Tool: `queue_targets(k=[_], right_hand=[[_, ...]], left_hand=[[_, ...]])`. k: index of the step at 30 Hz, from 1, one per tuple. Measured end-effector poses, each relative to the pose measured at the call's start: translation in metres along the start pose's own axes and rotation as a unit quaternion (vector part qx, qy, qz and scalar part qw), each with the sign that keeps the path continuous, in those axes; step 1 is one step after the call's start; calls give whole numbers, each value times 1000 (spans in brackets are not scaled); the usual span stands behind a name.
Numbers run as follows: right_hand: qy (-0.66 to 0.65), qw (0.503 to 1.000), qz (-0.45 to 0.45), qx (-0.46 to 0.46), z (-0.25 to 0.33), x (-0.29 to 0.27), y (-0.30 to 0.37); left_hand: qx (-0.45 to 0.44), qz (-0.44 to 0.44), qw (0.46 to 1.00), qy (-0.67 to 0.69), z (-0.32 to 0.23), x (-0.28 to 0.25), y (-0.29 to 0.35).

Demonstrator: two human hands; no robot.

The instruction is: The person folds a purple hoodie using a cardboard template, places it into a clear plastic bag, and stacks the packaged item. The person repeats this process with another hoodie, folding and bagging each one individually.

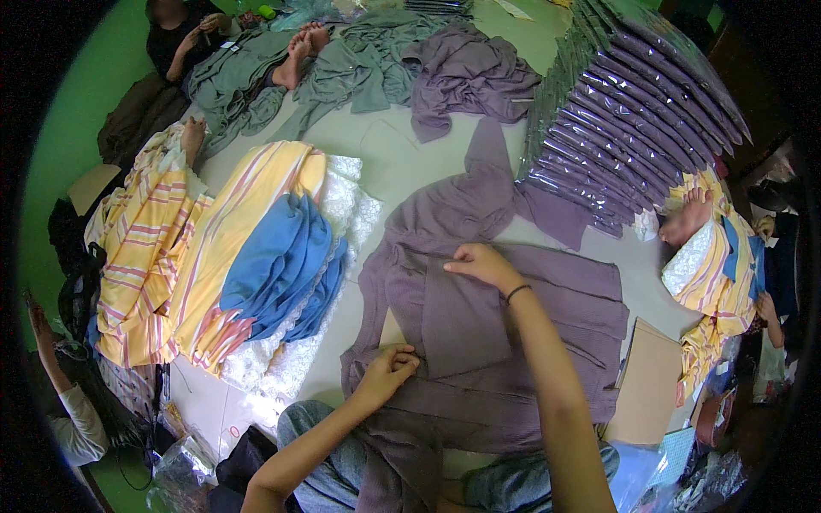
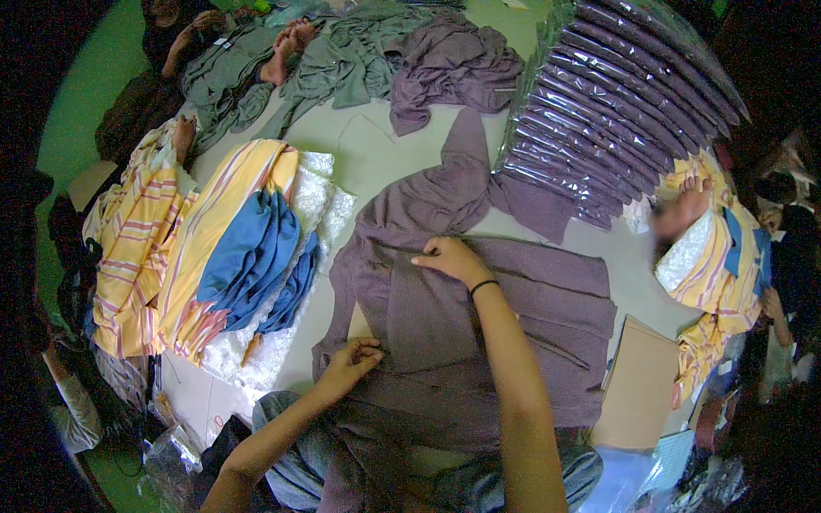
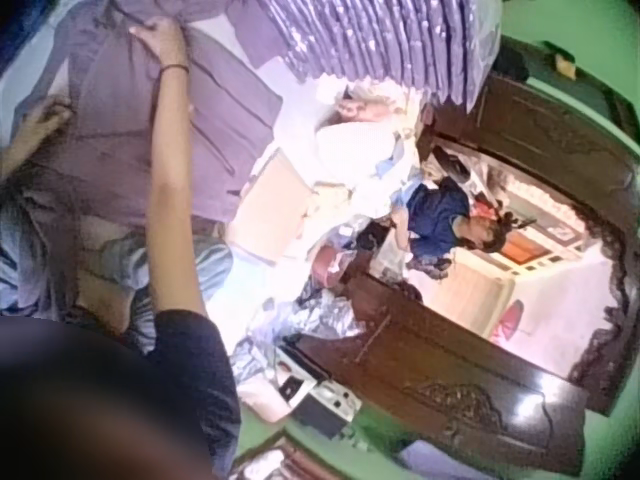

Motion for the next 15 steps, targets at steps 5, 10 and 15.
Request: queue_targets(k=[5, 10, 15], right_hand=[[120, 955, -266, -55, 16, -21, 60], [71, 947, -293, 109, -10, 20, 145], [-59, 965, -254, -23, 14, 60, 176]], left_hand=[[-61, 51, 996, 50, 14, 20, -7], [-121, 43, 991, -27, 17, 28, -7], [-10, -33, 999, -31, 1, 10, 10]])
Point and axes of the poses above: each hand's wrist, its own y-axis away from the middle knuckle, its own x-axis out of the palm, z = x × y, the point moved 10 cm from there along -y, towards the middle knuckle, and after that the axes turned 13 degrees about z, right-handed, at the moved point
